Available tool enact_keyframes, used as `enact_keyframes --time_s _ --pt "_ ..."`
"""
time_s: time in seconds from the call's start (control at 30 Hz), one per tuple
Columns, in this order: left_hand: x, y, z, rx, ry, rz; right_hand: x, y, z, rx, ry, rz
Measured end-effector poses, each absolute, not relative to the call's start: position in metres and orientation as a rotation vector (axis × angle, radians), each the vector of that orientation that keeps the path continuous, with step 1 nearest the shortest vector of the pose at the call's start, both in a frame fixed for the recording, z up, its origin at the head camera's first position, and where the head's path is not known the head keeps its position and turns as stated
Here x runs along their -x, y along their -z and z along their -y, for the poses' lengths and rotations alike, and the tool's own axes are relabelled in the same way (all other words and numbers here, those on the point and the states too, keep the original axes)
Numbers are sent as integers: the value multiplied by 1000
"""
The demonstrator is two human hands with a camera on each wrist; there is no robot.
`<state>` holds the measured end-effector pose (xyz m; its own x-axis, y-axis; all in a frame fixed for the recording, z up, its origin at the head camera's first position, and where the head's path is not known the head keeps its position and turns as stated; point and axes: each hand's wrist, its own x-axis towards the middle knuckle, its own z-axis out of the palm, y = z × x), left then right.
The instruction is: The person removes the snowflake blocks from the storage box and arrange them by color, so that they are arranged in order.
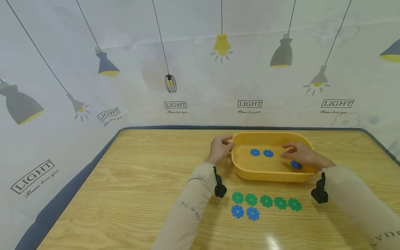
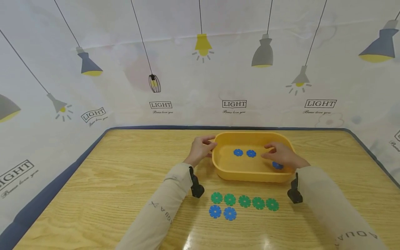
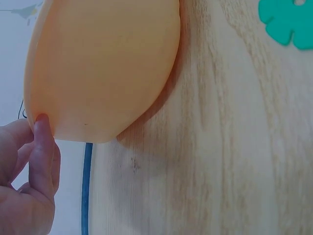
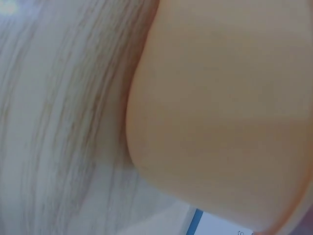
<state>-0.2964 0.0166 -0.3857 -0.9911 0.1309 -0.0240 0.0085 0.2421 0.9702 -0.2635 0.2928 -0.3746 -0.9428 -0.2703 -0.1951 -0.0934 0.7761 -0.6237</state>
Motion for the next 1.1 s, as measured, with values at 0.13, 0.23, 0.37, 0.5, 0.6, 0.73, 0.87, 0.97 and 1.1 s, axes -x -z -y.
enact_keyframes --time_s 0.13,0.23,0.37,0.5,0.6,0.73,0.87,0.97,1.1 --pt "296 385 -16 -137 -1871 -2388 261 373 -294 295 908 -2680" --pt "296 385 -16 -132 -1870 -2388 259 372 -293 322 867 -2685" --pt "296 385 -17 -121 -1863 -2386 257 372 -293 335 805 -2701" --pt "296 385 -18 -112 -1865 -2381 255 371 -291 321 781 -2713" --pt "295 384 -17 -109 -1865 -2386 254 370 -289 312 815 -2686" --pt "293 382 -17 -109 -1860 -2394 254 372 -289 270 928 -2613" --pt "292 382 -16 -120 -1870 -2382 257 375 -288 205 1017 -2540" --pt "292 382 -16 -121 -1877 -2377 260 376 -286 173 1042 -2496" --pt "293 382 -17 -110 -1878 -2381 262 376 -282 162 1065 -2468"
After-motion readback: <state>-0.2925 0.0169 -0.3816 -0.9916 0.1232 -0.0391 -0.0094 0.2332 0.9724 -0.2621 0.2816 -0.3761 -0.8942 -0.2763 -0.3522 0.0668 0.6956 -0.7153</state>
